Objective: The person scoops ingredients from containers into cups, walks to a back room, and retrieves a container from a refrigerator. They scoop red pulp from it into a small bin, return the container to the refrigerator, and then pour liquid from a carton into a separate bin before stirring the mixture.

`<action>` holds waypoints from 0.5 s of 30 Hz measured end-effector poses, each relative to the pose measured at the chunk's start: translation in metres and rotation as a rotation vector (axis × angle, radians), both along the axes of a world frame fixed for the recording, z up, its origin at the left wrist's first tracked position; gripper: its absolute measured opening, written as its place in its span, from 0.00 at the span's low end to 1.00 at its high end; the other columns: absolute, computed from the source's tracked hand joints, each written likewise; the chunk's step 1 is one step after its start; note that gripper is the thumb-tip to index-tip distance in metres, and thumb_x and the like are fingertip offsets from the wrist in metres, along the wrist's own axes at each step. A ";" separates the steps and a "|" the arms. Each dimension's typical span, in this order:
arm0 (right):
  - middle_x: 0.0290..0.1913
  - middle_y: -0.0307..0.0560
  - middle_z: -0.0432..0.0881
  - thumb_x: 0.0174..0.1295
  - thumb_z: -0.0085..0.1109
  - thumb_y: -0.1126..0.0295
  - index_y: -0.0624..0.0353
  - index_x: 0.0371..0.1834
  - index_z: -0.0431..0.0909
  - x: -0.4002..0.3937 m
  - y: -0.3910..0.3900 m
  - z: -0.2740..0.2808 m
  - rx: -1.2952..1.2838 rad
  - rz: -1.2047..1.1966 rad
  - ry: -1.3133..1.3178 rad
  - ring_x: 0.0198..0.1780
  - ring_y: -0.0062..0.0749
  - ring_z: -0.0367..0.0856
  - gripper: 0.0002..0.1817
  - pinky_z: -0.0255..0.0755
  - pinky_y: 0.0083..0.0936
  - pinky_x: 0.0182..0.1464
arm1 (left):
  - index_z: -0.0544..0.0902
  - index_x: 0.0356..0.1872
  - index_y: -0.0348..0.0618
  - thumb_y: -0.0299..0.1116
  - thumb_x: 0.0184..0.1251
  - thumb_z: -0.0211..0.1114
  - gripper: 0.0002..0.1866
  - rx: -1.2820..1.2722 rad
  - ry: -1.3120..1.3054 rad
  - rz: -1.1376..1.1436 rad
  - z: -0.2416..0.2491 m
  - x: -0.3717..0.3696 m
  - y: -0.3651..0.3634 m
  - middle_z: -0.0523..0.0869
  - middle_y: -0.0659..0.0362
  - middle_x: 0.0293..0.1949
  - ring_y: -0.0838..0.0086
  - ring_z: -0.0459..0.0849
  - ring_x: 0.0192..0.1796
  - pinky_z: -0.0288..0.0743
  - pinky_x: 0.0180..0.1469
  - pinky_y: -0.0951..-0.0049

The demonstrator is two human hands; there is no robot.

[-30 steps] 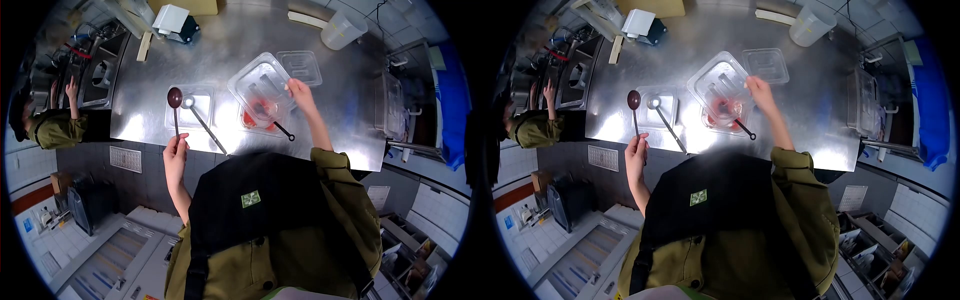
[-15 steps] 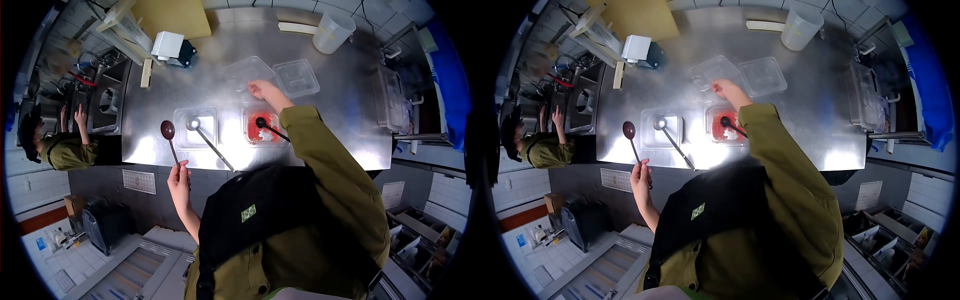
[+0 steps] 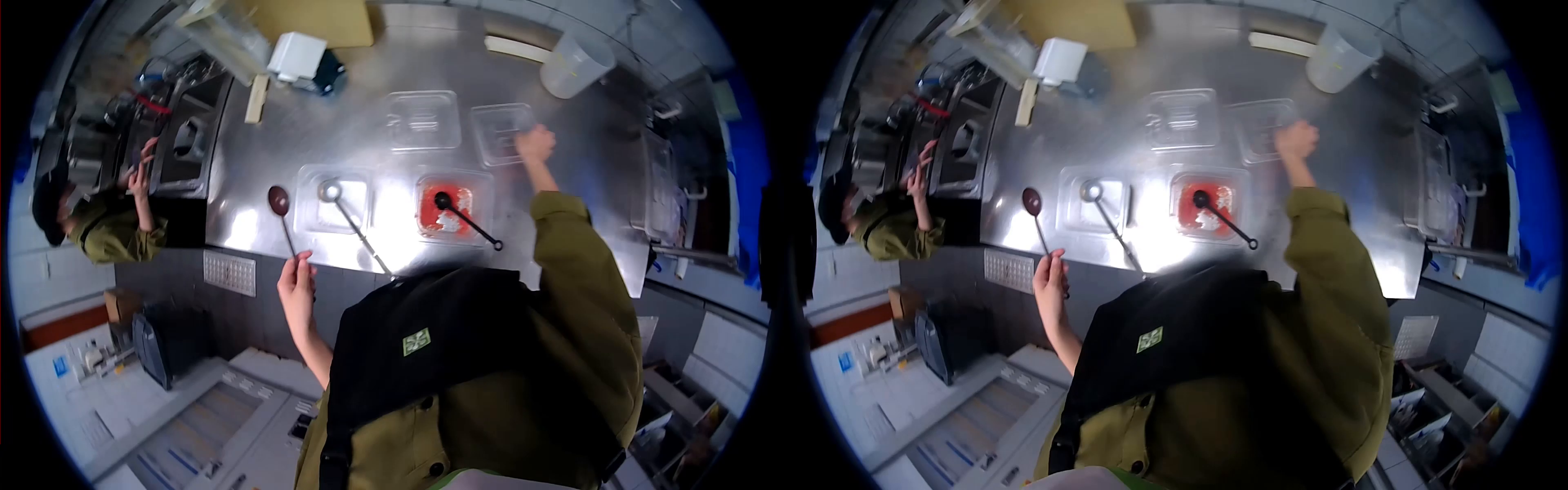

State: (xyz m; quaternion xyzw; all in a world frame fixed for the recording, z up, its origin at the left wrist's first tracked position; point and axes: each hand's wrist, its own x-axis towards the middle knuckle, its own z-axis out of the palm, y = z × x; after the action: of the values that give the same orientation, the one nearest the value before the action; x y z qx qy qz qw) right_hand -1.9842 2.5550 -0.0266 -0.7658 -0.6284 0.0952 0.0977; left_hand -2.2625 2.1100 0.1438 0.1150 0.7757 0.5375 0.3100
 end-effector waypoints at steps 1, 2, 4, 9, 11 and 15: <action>0.53 0.58 0.70 0.45 0.64 0.53 0.59 0.49 0.72 0.019 0.000 -0.002 -0.044 0.006 -0.028 0.53 0.51 0.71 0.30 0.71 0.43 0.52 | 0.80 0.43 0.40 0.33 0.68 0.53 0.11 0.005 0.008 -0.008 -0.001 -0.001 0.001 0.74 0.69 0.23 0.90 0.61 0.19 0.53 0.20 0.88; 0.50 0.58 0.73 0.45 0.65 0.53 0.62 0.50 0.70 0.029 0.003 -0.010 -0.116 -0.054 -0.027 0.53 0.50 0.72 0.32 0.70 0.44 0.52 | 0.80 0.43 0.39 0.33 0.68 0.53 0.11 0.039 0.010 -0.013 -0.003 -0.001 0.003 0.73 0.70 0.23 0.90 0.61 0.20 0.52 0.20 0.88; 0.43 0.57 0.77 0.48 0.64 0.59 0.64 0.46 0.70 0.061 0.030 -0.068 -0.096 0.027 0.000 0.50 0.47 0.76 0.26 0.74 0.39 0.48 | 0.79 0.43 0.39 0.32 0.68 0.53 0.10 0.066 -0.019 -0.018 -0.004 -0.002 0.004 0.73 0.70 0.23 0.91 0.60 0.19 0.52 0.20 0.88; 0.37 0.53 0.79 0.55 0.53 0.77 0.65 0.38 0.71 0.083 0.030 -0.076 -0.602 -0.093 1.144 0.42 0.40 0.81 0.09 0.78 0.28 0.43 | 0.79 0.43 0.39 0.32 0.68 0.53 0.10 0.080 -0.028 -0.009 -0.007 -0.004 0.003 0.72 0.70 0.22 0.91 0.59 0.18 0.51 0.19 0.87; 0.36 0.53 0.79 0.56 0.50 0.81 0.65 0.36 0.71 0.084 0.008 -0.040 -0.571 -0.106 1.350 0.40 0.38 0.81 0.05 0.78 0.26 0.42 | 0.79 0.43 0.39 0.32 0.68 0.52 0.10 0.071 -0.039 -0.001 -0.006 -0.003 0.003 0.72 0.70 0.22 0.91 0.59 0.18 0.51 0.20 0.87; 0.37 0.51 0.77 0.58 0.49 0.81 0.66 0.35 0.70 0.087 -0.055 0.041 -0.440 -0.042 1.545 0.41 0.36 0.80 0.03 0.77 0.27 0.46 | 0.79 0.43 0.39 0.32 0.69 0.52 0.11 0.070 -0.038 -0.020 -0.011 -0.005 0.003 0.72 0.70 0.22 0.91 0.59 0.19 0.51 0.20 0.87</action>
State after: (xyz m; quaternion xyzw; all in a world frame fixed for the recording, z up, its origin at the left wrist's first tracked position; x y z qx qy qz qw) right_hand -1.8976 2.5001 0.0146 -0.4968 -0.3355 0.7182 0.3533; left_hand -2.2676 2.1128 0.1329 0.1232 0.7493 0.5632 0.3257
